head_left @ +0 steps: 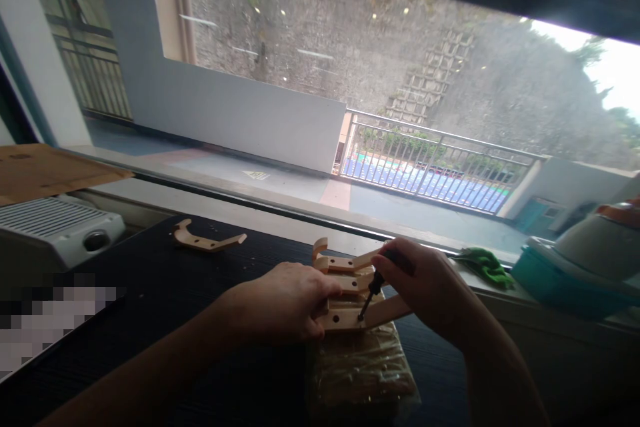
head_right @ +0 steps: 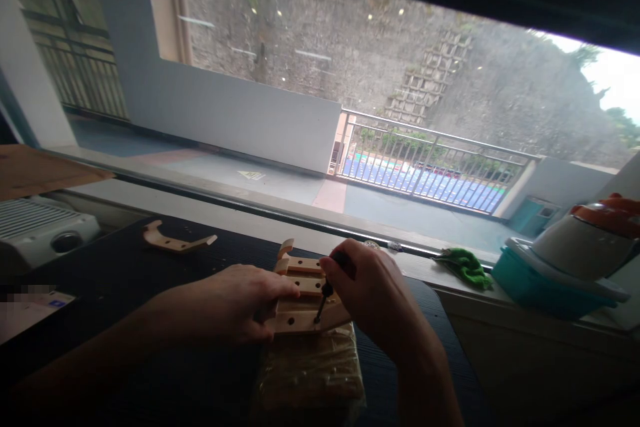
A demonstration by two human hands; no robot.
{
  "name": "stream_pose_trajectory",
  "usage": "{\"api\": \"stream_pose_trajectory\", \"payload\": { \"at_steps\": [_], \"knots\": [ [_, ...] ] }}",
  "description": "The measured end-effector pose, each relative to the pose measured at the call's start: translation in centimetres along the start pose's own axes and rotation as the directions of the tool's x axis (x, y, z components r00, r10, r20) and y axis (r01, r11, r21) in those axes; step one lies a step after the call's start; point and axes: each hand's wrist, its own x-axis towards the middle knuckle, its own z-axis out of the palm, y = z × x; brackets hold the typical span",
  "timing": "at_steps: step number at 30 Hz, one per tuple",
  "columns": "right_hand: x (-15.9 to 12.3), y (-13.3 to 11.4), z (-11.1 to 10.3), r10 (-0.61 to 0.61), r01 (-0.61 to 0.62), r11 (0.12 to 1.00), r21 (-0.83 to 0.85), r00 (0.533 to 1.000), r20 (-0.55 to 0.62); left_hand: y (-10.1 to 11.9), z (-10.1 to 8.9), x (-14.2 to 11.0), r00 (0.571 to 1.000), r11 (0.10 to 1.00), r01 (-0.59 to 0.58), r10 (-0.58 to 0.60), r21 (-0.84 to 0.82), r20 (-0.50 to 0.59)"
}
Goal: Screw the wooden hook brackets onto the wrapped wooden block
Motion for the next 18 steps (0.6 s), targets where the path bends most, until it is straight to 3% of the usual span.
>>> {"api": "stream_pose_trajectory", "payload": {
  "at_steps": [9, 15, 18],
  "knots": [
    [-0.53, -0.57, -0.13, -0.073, 0.066, 0.992, 0.112, 0.995, 0.062, 0.14, -0.23, 0.04, 1.0, 1.0, 0.023, -0.023, 0.006, 0.017],
    [-0.01, 0.13, -0.17, 0.016, -0.016, 0.999, 0.031, 1.0, 0.014, 0.15, -0.24, 0.01, 1.0, 1.0, 0.023, -0.023, 0.009, 0.021],
    [0.06, -0.01, -0.02, -0.002, 0.002, 1.0, 0.022, 1.0, 0.008, 0.22, -0.23, -0.02, 1.0, 1.0, 0.01, -0.01, 0.01, 0.011]
  ]
}}
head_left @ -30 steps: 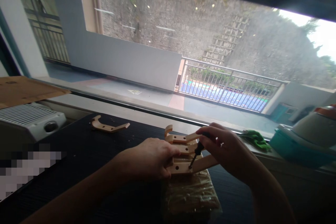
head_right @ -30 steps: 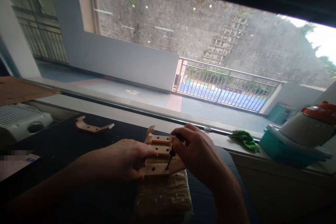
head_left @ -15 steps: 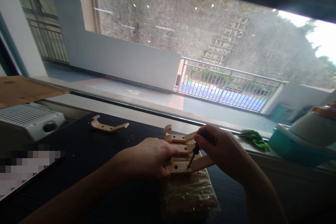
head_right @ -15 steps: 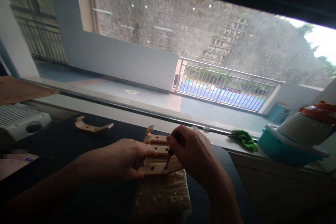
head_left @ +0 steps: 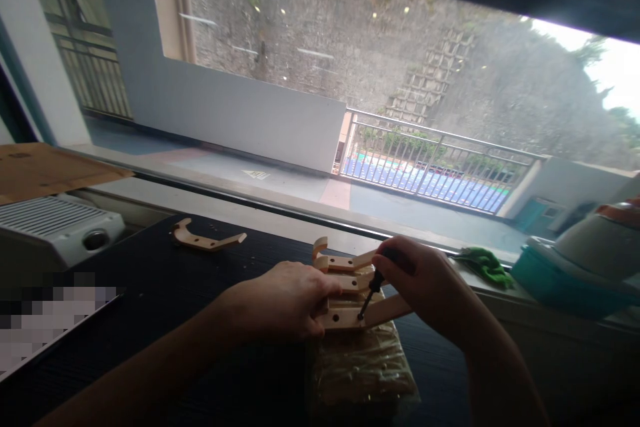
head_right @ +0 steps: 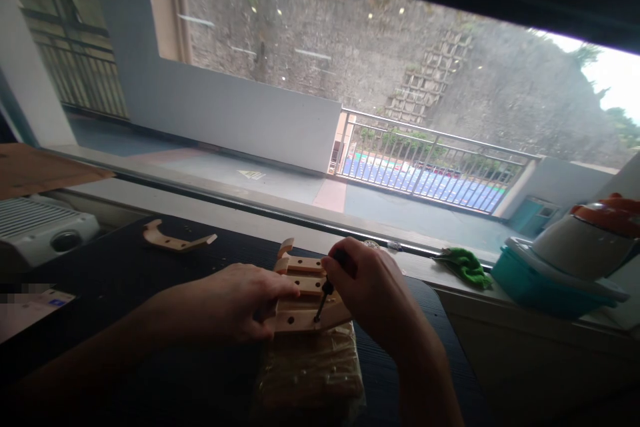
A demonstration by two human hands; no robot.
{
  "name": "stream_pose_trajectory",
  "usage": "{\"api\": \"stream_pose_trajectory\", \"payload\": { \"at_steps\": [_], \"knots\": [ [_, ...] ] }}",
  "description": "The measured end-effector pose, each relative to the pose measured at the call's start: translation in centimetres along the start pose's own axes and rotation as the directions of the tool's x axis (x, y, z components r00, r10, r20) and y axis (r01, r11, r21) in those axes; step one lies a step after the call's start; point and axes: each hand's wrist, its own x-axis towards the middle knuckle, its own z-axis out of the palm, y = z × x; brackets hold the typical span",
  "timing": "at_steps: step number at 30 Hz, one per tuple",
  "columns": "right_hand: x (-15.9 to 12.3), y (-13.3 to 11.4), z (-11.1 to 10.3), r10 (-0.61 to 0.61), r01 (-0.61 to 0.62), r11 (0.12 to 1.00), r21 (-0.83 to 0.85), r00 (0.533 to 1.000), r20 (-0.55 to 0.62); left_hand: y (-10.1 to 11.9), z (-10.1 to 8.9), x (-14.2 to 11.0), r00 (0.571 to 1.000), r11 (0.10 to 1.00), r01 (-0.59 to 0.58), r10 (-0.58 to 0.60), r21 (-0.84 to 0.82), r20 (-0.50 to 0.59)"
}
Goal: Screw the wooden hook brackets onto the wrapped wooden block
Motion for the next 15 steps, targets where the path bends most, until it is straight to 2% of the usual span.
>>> {"api": "stream_pose_trajectory", "payload": {
  "at_steps": [8, 15],
  "knots": [
    [0.1, -0.9, 0.4, -0.061, 0.056, 0.995, 0.087, 0.996, 0.062, 0.2, -0.3, 0.0, 0.999, 1.0, 0.019, -0.019, 0.02, 0.037],
    [0.5, 0.1, 0.4, 0.049, -0.049, 0.998, 0.027, 0.999, 0.004, 0.2, -0.1, -0.1, 1.0, 1.0, -0.014, 0.015, 0.007, -0.008]
  ]
}}
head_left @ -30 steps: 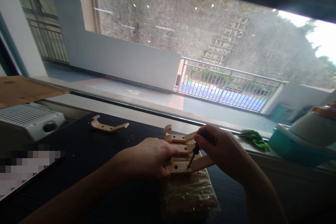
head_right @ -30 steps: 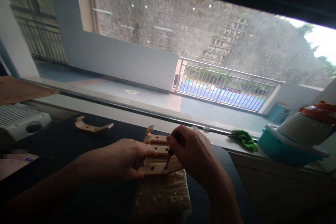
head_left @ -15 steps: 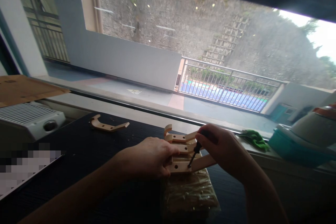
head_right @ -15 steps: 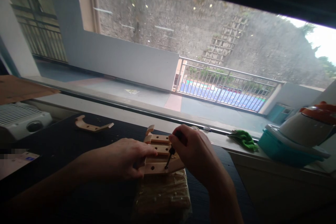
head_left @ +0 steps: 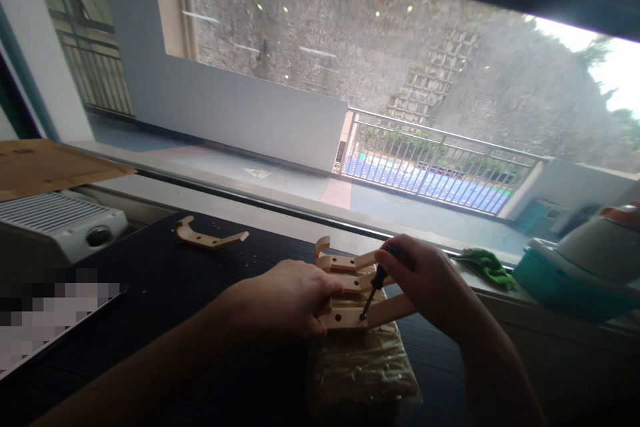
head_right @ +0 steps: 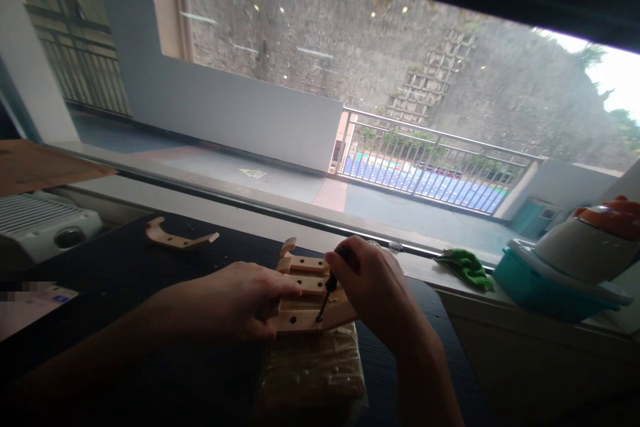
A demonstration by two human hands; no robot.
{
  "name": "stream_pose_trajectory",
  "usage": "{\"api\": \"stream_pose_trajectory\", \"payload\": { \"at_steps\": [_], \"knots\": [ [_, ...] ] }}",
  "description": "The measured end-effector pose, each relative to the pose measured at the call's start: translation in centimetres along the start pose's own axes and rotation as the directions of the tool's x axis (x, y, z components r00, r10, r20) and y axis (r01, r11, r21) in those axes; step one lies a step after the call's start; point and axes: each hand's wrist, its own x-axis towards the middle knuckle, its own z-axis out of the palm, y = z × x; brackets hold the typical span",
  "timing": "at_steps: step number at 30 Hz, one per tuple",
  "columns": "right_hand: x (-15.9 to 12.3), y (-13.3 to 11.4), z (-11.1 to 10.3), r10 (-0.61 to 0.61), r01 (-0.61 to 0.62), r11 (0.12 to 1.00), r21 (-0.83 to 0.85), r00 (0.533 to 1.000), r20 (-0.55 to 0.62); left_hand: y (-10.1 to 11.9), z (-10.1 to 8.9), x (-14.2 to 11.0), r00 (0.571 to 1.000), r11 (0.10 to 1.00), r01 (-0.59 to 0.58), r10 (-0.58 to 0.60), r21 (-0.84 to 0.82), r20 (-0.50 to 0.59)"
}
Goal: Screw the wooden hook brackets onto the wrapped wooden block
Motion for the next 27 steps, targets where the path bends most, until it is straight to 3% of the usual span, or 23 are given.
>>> {"api": "stream_pose_trajectory", "payload": {
  "at_steps": [4, 12, 20, 27],
  "knots": [
    [-0.2, -0.13, -0.06, 0.003, -0.004, 0.999, -0.046, 1.0, -0.02, 0.05, 0.04, -0.02, 1.0, 1.0, 0.004, -0.004, 0.001, 0.002],
    [-0.79, -0.71, -0.06, -0.078, 0.074, 0.996, 0.049, 0.994, 0.079, 0.04, -0.24, 0.08, 0.999, 1.0, -0.001, 0.001, -0.015, 0.035],
    [-0.3, -0.1, 0.11, -0.019, 0.019, 0.999, -0.036, 1.0, 0.001, 0.16, -0.24, -0.01, 0.999, 1.0, 0.015, -0.016, 0.018, 0.029],
    [-0.65, -0.75, -0.35, -0.108, 0.106, 0.994, 0.032, 0.993, 0.04, 0.11, -0.36, 0.02, 0.999, 1.0, 0.002, -0.001, -0.009, 0.035]
  ]
}}
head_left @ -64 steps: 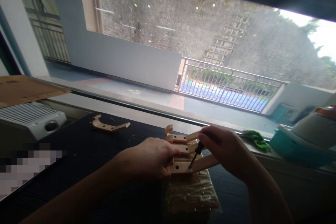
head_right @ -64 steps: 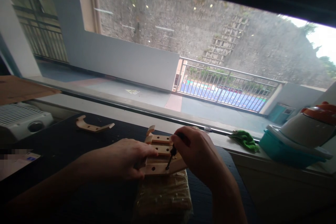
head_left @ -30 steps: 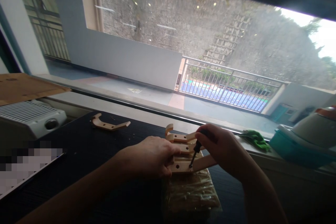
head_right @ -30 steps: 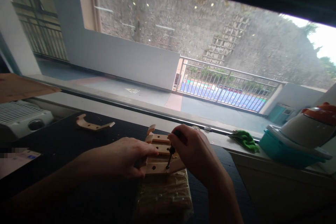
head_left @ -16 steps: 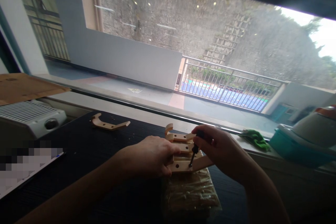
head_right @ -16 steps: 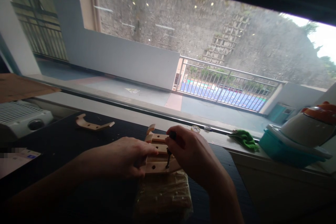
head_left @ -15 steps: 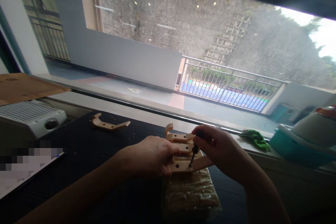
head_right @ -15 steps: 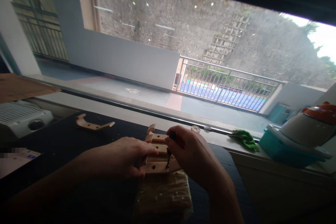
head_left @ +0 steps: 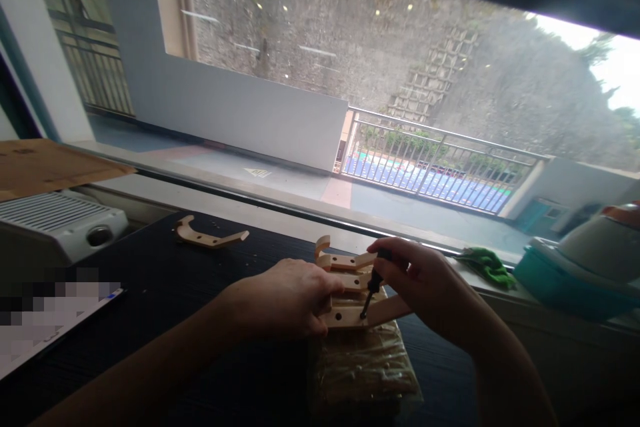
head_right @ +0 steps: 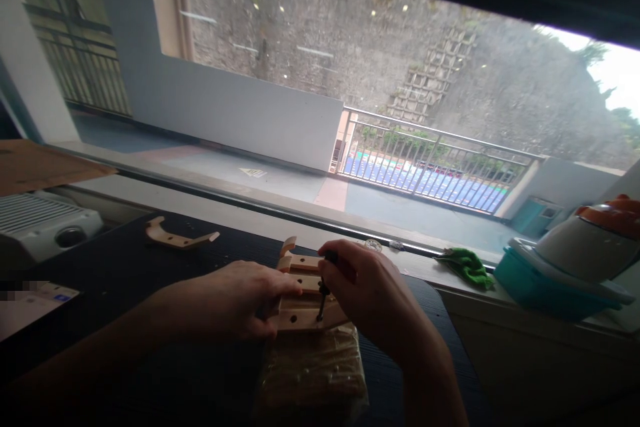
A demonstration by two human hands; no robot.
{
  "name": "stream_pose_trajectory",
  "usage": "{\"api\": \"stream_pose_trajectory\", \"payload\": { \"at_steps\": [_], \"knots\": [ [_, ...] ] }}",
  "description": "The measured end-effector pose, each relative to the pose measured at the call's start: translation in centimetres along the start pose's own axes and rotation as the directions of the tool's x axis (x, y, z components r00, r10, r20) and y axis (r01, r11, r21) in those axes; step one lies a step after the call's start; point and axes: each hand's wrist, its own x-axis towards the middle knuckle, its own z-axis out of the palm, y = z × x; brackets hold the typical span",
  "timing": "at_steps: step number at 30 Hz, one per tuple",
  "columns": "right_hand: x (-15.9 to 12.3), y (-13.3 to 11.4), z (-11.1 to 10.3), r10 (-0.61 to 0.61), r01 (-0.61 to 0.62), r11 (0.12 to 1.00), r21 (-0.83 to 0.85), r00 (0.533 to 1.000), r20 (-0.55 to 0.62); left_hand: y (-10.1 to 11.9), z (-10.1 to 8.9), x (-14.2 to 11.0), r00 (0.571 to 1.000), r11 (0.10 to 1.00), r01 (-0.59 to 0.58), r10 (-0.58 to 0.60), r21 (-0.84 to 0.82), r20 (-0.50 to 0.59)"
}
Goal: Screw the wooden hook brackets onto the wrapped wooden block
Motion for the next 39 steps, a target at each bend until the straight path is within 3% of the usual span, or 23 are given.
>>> {"api": "stream_pose_trajectory", "payload": {
  "at_steps": [4, 13, 17, 21, 31, 39],
  "knots": [
    [-0.1, -0.1, 0.0, -0.021, 0.02, 1.0, 0.018, 1.0, 0.009, 0.0, 0.1, 0.0, 1.0, 1.0, 0.007, -0.007, -0.005, -0.002],
    [0.6, 0.8, 0.3, 0.111, -0.111, 0.994, 0.005, 0.993, -0.034, -0.3, 0.6, 0.1, 0.999, 1.0, -0.004, 0.003, -0.016, -0.041],
    [0.3, 0.5, 0.3, 0.066, -0.067, 0.998, -0.018, 0.998, -0.024, -0.2, 0.3, 0.0, 1.0, 1.0, -0.003, 0.002, -0.019, -0.025],
    [-0.1, 0.1, 0.2, 0.011, -0.014, 0.998, 0.069, 0.999, 0.04, -0.1, 0.0, -0.1, 1.0, 1.0, -0.017, 0.017, -0.017, -0.008],
    [0.4, 1.2, 0.3, 0.073, -0.073, 0.997, 0.036, 0.997, -0.002, -0.2, 0.0, -0.1, 1.0, 1.0, -0.021, 0.021, -0.01, -0.011],
    [-0.2, 0.2, 0.0, 0.002, -0.002, 0.999, 0.051, 1.0, 0.016, -0.3, 0.2, 0.1, 1.0, 1.0, -0.011, 0.011, -0.018, 0.0]
  ]
}}
